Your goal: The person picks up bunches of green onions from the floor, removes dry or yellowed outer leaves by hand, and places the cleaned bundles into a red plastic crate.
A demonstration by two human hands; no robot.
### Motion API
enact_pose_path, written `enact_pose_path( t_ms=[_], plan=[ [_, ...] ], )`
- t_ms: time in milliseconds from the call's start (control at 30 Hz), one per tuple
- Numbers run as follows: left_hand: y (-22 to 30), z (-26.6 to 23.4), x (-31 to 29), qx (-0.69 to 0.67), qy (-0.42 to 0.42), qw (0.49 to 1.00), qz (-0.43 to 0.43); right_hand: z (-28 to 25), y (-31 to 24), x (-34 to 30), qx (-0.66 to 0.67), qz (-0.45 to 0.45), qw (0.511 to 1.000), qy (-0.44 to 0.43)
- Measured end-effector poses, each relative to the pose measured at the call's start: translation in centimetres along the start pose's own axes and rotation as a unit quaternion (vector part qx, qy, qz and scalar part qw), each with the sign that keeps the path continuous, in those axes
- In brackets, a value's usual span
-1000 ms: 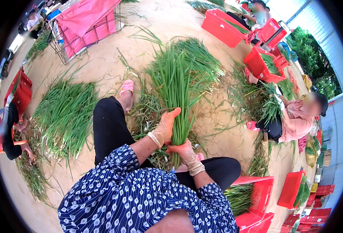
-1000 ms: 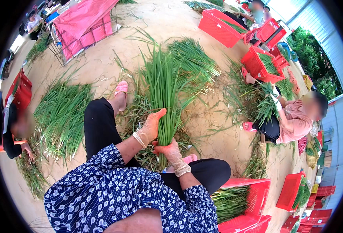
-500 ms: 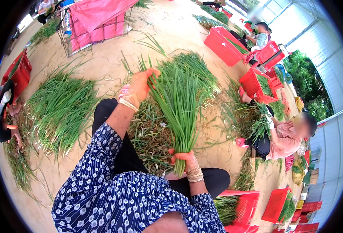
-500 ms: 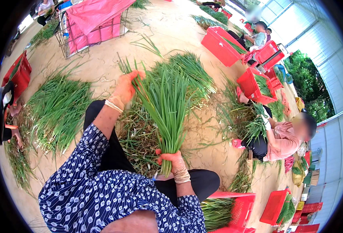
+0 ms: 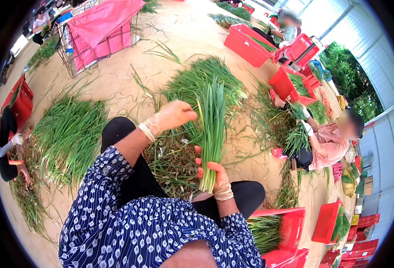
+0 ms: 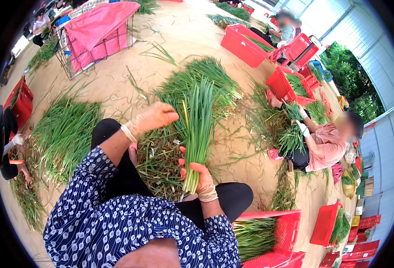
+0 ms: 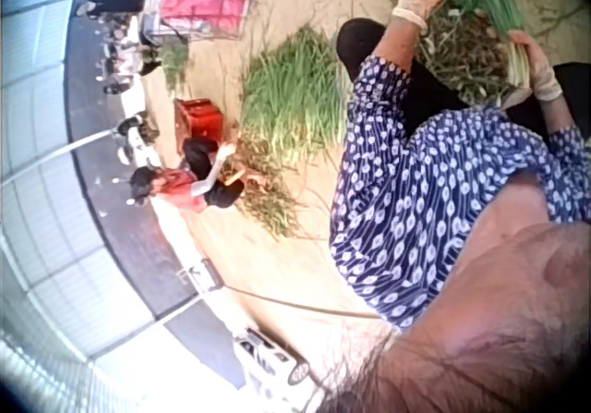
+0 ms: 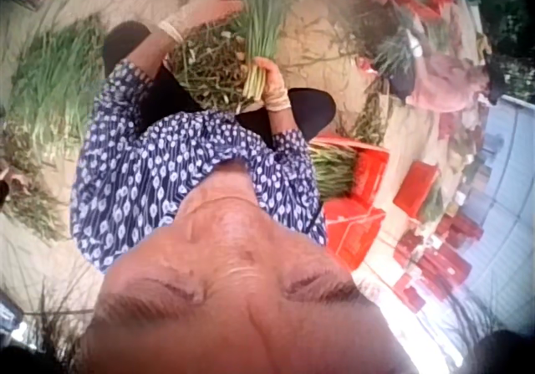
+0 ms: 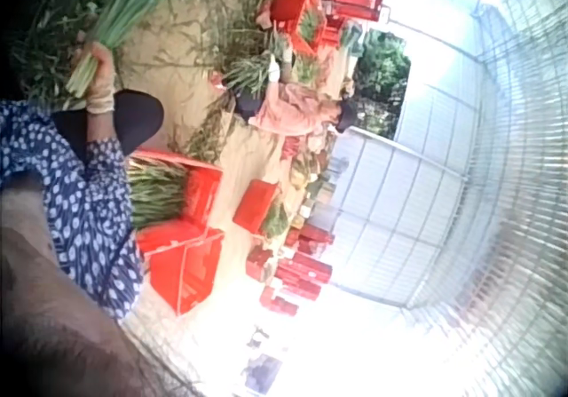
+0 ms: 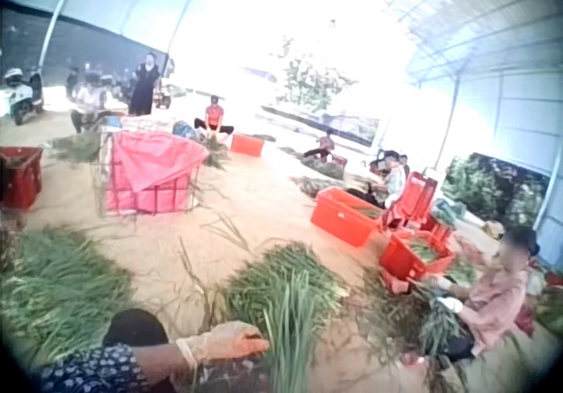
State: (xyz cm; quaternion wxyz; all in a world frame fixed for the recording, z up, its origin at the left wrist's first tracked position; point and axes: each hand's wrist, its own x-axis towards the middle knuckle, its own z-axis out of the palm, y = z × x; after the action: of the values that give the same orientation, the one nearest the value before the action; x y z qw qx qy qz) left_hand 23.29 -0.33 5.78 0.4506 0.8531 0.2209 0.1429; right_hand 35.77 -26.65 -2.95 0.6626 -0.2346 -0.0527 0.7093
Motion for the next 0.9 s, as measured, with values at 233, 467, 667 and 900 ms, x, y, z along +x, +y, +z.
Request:
enact_pose_path(
  t_ms=[233,467,667,900],
  plan=[
    [-1.8,7.5,1.6,-0.363,-0.023,0.910,-0.199,0.6,0.3,0.9,-0.024,-0.020,0.999,-0.010],
    [-1.4,7.2,1.9,-0.357,0.019,0.927,-0.112,-0.4,0.3,1.1,-0.009,-0.037,0.999,0.011],
    [0.0,5.9,0.4,-0.357,0.053,0.933,-0.017,-0.3,-0.5,1.3,0.039,-0.080,0.996,0.010],
    [1.2,4.6,-1.4,-0.376,0.068,0.923,0.042,-0.7,-1.5,1.3,0.067,-0.107,0.992,-0.030]
  ],
)
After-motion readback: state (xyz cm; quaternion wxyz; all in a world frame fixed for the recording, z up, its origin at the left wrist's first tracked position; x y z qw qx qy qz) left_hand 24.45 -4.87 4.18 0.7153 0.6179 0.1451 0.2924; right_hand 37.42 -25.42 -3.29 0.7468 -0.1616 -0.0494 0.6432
